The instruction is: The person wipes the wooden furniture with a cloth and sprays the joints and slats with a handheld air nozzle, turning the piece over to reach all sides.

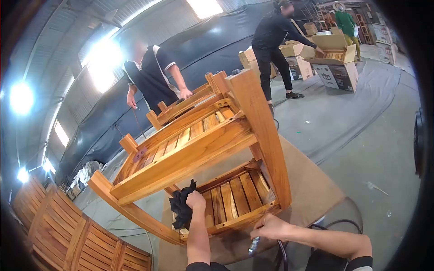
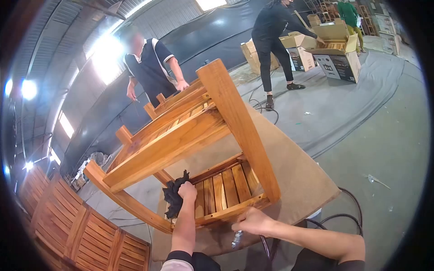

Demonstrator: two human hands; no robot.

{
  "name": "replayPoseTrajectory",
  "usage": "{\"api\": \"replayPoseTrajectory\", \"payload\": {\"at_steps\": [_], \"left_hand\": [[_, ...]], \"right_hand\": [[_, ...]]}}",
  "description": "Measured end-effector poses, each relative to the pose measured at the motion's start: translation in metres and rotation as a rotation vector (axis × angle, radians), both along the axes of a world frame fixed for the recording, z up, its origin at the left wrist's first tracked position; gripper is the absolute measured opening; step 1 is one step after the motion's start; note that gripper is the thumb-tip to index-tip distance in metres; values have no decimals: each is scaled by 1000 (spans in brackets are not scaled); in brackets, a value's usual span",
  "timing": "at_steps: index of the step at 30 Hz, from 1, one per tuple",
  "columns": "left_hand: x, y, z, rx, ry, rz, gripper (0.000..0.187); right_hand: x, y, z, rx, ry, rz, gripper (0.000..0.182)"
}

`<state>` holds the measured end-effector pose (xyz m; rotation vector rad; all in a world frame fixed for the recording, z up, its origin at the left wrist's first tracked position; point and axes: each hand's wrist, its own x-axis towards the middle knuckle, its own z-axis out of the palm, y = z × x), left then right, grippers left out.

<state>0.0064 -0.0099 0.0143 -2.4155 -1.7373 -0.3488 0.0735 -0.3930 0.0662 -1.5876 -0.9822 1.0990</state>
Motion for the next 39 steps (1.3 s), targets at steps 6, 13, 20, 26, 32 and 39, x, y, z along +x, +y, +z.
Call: {"api": "replayPoseTrajectory", "payload": {"at_steps": [6,13,20,26,32,39], "left_hand": [[-8,17,22,-175,-333,47,33],[-6,35,2,-263,-314,-141,35],[40,-62,44,-831,-309,-734,34],[65,-131,112,-1049,-916,-906,42],[51,-38,82,-481,-450,-617,45],[-13,2,6,143,-35,-37,27]], "right_hand": [[-5,-21,28,214,-172,-4,29],[6,-28,40,222,-221,-75,23],[-2,-17,45,233,-269,-144,21],[-14,-15,59,220,-268,-162,19],[-16,-17,50,217,-307,-224,26],[-18,-12,51,198,-336,-231,26]]}}
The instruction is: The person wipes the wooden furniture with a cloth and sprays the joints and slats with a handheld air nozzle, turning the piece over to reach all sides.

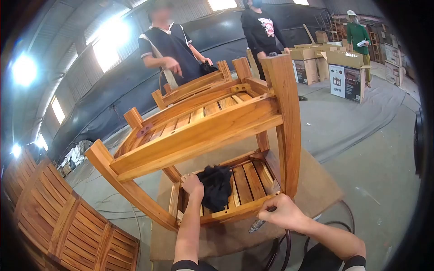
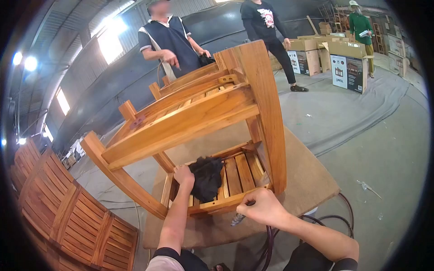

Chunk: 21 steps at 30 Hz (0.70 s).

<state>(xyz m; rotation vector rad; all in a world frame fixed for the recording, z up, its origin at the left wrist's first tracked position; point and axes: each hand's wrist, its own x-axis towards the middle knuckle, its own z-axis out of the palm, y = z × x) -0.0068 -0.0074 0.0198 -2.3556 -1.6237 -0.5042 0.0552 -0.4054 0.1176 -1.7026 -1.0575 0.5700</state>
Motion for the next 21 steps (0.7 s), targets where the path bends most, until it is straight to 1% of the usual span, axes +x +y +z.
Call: {"api": "replayPoseTrajectory", "payload": {"at_steps": [1,2,5,6,9,10,12,16,19,21], "left_hand": [[2,4,1,72,53,-7,23],[2,4,-2,143,-29,16,20],[-15,3,-4,277,88,-10,20],[-15,-6,4,185,237,-19,24],[6,-11,-7,212,394,62,28],[15,-19,-6,50,307,103,30],[24,-30,-1,-133,188,181,32],[25,-38,23,-419,61,278,38],[32,-10,6,-380,-225,317,41],[23,-8,11,-412,-163,216,52]], "right_hand": [[-1,1,1,-8,2,0,25],[-1,2,-1,-11,0,-4,25],[2,3,-4,-31,-11,-3,25],[2,1,-2,-33,-11,2,26],[3,3,-10,2,-30,3,26],[8,3,-12,12,-51,0,26],[12,3,-12,0,-43,-5,25],[10,4,-8,34,-1,-6,25],[11,0,-7,31,3,19,24],[11,-2,-15,60,-28,43,24]]}}
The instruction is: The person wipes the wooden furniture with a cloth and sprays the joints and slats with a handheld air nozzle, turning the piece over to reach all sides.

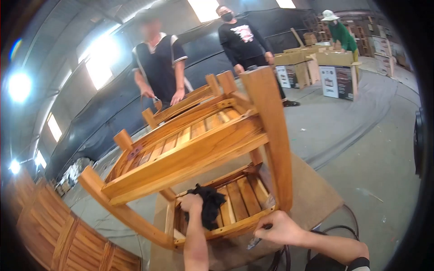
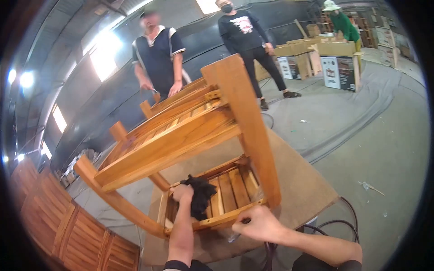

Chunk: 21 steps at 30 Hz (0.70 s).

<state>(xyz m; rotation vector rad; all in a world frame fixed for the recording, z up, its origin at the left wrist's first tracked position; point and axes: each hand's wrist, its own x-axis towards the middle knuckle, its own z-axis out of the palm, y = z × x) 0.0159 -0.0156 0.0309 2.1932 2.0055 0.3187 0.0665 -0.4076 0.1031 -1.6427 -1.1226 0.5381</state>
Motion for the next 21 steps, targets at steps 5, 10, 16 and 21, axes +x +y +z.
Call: {"api": "replayPoseTrajectory", "payload": {"at_steps": [5,10,16,21], "left_hand": [[-7,-7,4,200,-50,-54,52],[-3,14,-11,217,-9,-89,37],[3,3,0,120,-7,-305,34],[46,-31,-1,97,-6,-637,45]], "right_hand": [[-1,-19,9,-66,-18,42,17],[0,-28,11,-39,17,55,17],[-4,-31,23,-66,43,-6,16],[-15,-16,28,23,62,-79,16]]}}
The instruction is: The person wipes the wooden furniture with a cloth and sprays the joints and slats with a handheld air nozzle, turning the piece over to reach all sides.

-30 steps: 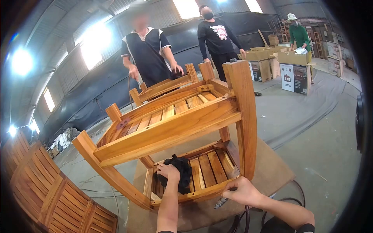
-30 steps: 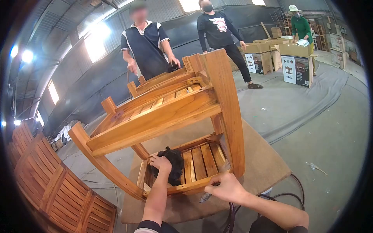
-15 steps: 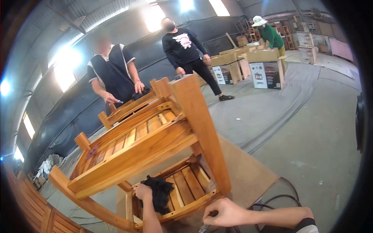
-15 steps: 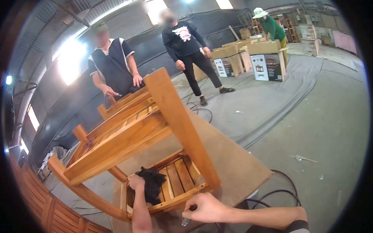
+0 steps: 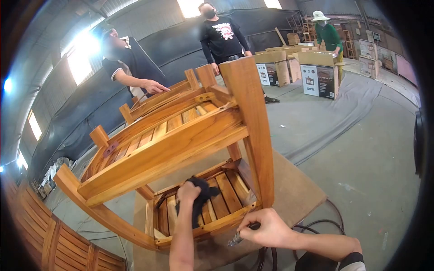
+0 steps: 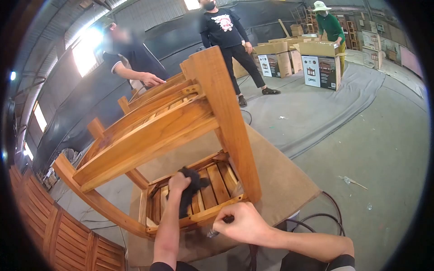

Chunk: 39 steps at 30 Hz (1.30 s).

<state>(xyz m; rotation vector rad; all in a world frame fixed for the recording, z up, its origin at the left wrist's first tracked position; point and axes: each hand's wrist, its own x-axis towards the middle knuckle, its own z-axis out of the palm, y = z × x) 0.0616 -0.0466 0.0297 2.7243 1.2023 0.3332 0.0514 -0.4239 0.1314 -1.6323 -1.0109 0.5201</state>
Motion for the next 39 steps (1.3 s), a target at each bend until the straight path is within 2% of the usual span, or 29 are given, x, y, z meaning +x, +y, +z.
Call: {"api": "replayPoseTrajectory", "payload": {"at_steps": [3,6,7,9,12,15,18,21,27,30,33,36,39], "left_hand": [[19,-17,-4,-76,-29,-78,64],[10,-48,13,22,80,-65,89],[6,-56,17,105,147,-80,83],[5,-54,15,51,172,-24,74],[0,-33,2,62,140,97,55],[-23,-1,-3,89,212,213,45],[-51,15,10,-24,214,411,45],[-68,30,14,-50,182,485,43],[-56,37,-6,55,38,565,44],[-48,36,-15,206,-75,603,35],[-51,33,-19,320,-110,584,26],[-53,26,-10,268,-26,533,19],[-57,21,4,177,83,469,23]], "right_hand": [[-5,12,-6,63,-20,-30,17],[-7,18,-10,57,-60,-72,19],[-7,20,-13,66,-74,-90,20],[-6,23,-16,41,-87,-98,21],[-7,30,-11,52,-100,-120,23],[-8,35,-10,75,-95,-130,25],[-9,39,-10,54,-81,-115,26],[-7,42,-16,40,-78,-103,26],[-1,39,-22,15,-54,-83,26],[2,36,-24,14,-58,-89,26],[6,32,-25,15,-52,-101,25],[7,30,-27,14,-55,-120,25],[8,27,-28,4,-58,-114,25]]}}
